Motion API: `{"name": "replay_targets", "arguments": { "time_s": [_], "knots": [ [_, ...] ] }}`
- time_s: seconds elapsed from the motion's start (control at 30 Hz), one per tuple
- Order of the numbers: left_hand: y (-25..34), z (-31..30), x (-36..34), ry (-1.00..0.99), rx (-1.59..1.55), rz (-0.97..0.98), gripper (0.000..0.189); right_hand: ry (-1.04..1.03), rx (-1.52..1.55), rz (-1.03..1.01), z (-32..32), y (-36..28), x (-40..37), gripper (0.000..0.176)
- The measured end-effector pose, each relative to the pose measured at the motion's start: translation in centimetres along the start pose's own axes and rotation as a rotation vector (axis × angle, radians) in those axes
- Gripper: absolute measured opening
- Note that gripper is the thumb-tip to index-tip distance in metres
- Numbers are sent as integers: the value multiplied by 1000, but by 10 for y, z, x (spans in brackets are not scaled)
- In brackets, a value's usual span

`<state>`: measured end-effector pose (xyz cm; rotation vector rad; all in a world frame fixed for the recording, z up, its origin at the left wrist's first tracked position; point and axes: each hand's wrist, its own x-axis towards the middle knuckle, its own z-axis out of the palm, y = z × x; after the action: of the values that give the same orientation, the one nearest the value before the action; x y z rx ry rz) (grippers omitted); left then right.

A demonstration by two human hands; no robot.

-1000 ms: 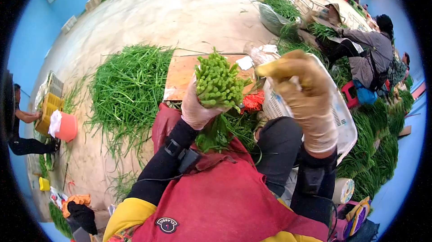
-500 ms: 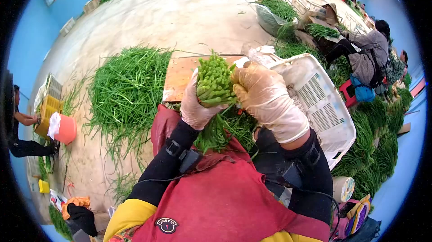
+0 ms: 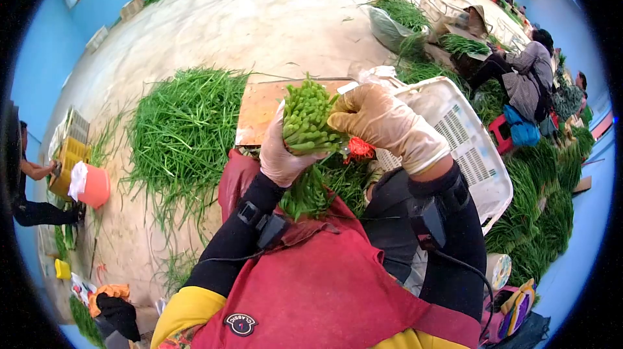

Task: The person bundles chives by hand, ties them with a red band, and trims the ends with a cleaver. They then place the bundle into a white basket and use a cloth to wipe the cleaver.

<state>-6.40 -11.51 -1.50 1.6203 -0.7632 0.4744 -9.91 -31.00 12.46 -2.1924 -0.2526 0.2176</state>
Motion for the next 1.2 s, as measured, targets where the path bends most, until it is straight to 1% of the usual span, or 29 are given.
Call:
{"name": "replay_targets", "arguments": {
  "time_s": [0.07,0.13,0.17,0.2,0.23,0.27,0.33,0.37,0.4,0.43,0.47,0.5,0.53,0.57,0.6,0.63,0.67,0.7,0.73,0.8,0.83,0.9,0.93,1.0,1.03,1.07,1.13,1.17,1.2],
  "knots": [
    [3,-2,1,-2,14,25,97,88,-41,-88,8,1,-4,16],
    [7,-2,3,-21,30,-21,95,140,-92,-96,14,-7,-17,13],
    [6,-1,4,-24,31,-21,95,216,-31,-279,16,-10,-25,10],
    [4,0,7,-10,-110,-90,97,289,29,-466,17,-14,-34,7],
    [2,0,9,6,-250,-156,100,291,287,-495,14,-18,-48,4],
    [0,-1,10,6,-245,-152,100,304,336,-608,6,-3,-59,8],
    [-2,-2,14,44,-422,-196,96,281,523,-617,2,25,-69,20],
    [13,-3,20,75,-452,-161,89,304,399,-501,10,31,-67,33],
    [23,-6,27,49,-218,-84,87,350,272,-371,19,38,-65,45],
    [38,-7,30,71,-18,-94,81,296,220,-353,32,57,-58,59],
    [20,3,26,194,233,6,69,267,164,-313,45,78,-51,74],
    [24,3,33,135,96,-125,58,152,82,23,60,89,-50,92],
    [43,10,37,65,-147,-317,46,208,59,54,66,71,-58,97],
    [27,15,36,55,-279,-322,41,400,214,-478,85,99,-36,97],
    [46,26,38,87,-527,-327,40,495,178,-443,89,92,-43,97],
    [24,24,42,29,-652,-352,43,639,82,-394,95,99,-31,100],
    [20,17,49,-73,-692,-396,52,635,116,-381,89,100,-30,115],
    [44,22,52,-135,-913,-498,60,619,250,-458,80,88,-43,118],
    [43,21,56,-234,-1001,-505,68,697,142,-475,77,96,-46,121],
    [57,29,57,-231,-1113,-584,70,606,401,-564,62,90,-65,123],
    [67,35,53,-258,-1116,-587,70,632,397,-560,60,85,-82,123],
    [85,56,55,-377,-1176,-446,75,625,420,-565,51,81,-106,123],
    [96,65,57,-402,-1183,-450,75,649,416,-558,50,85,-109,123],
    [136,90,63,-531,-1062,-332,83,726,669,-642,48,88,-107,123],
    [150,102,68,-573,-958,-279,91,821,583,-663,46,93,-114,120],
    [162,114,72,-591,-957,-274,91,839,581,-668,42,94,-126,120],
    [179,133,77,-777,-751,113,92,940,729,-885,37,93,-158,118],
    [182,146,76,-766,-671,171,94,869,1047,-954,34,83,-179,117],
    [186,163,64,-614,-625,-8,105,938,1063,-981,31,91,-191,115]
  ]
}}
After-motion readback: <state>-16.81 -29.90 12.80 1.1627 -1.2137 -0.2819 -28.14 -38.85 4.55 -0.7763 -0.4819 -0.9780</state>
